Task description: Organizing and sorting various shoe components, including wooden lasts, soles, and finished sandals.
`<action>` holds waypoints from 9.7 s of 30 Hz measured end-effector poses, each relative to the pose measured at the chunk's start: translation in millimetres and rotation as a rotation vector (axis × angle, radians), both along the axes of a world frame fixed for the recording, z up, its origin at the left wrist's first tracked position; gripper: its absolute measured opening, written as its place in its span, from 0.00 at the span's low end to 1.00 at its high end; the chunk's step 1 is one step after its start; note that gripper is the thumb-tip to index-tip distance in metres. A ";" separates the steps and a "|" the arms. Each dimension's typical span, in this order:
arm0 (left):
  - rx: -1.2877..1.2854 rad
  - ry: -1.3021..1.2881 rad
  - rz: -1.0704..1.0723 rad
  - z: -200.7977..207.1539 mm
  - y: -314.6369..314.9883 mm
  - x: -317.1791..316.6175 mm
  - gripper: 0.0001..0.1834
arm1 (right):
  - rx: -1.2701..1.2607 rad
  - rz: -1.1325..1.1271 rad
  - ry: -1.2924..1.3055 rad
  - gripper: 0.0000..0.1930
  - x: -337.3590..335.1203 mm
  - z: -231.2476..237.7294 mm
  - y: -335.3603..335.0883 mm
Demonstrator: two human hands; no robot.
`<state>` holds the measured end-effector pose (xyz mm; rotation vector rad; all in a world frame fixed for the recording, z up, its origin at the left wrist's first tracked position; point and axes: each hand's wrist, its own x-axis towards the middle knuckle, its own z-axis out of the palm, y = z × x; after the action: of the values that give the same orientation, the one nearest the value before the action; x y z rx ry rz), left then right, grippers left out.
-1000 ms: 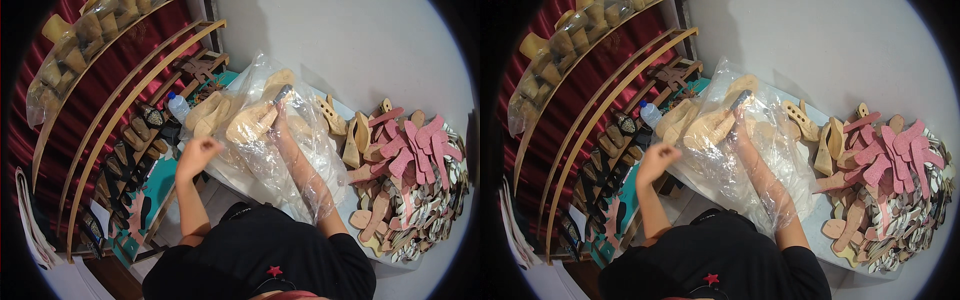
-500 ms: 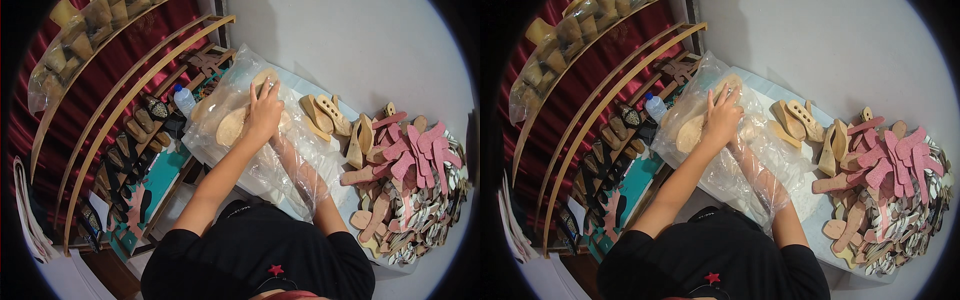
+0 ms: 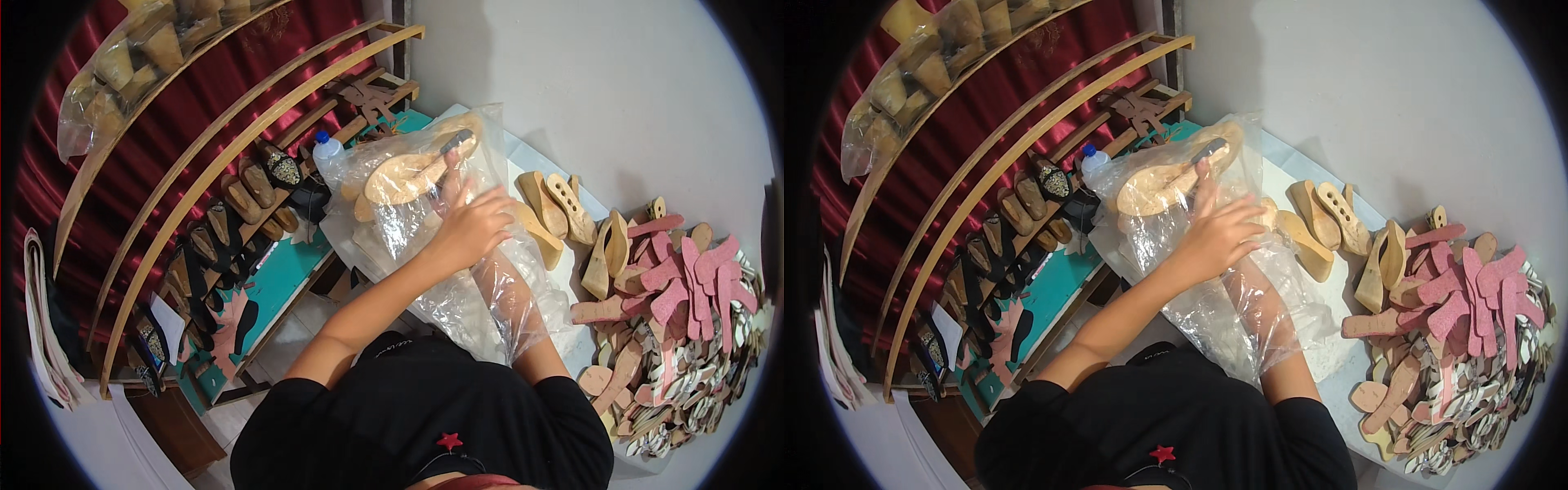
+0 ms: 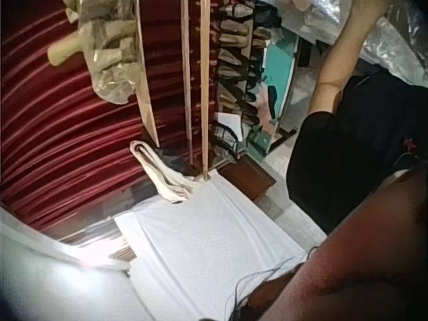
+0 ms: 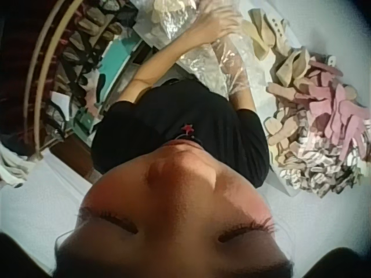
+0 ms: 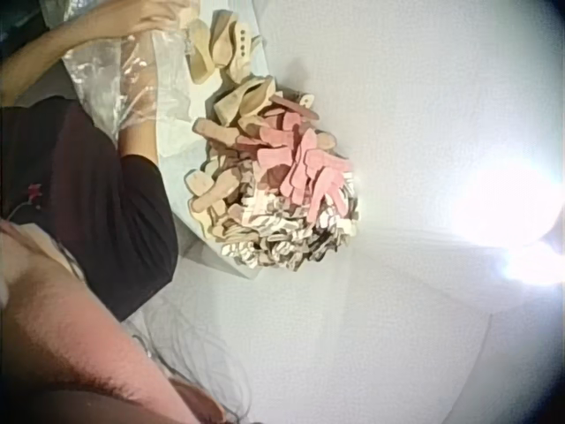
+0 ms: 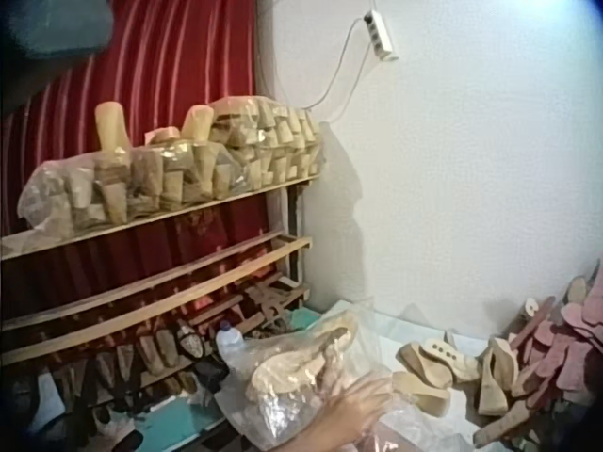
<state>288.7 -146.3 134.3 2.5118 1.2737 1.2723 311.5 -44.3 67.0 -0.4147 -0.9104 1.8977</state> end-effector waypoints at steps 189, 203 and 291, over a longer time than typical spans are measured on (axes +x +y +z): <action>-0.884 -1.227 -0.247 -62.8 -48.6 204.3 0.35 | 0.223 -0.817 -1.041 0.22 365.6 -101.0 -35.7; -0.708 -1.161 -0.296 -37.7 -33.9 227.4 0.35 | 0.478 -0.596 -0.688 0.26 427.8 0.6 -172.5; -0.403 0.186 0.390 -17.7 -44.8 86.7 0.08 | -0.503 0.081 -0.527 0.33 349.5 -44.6 -180.9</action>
<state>375.4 -191.1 116.6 2.2003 1.9094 0.7297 661.0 -225.2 22.4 -1.2388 -0.7695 2.1276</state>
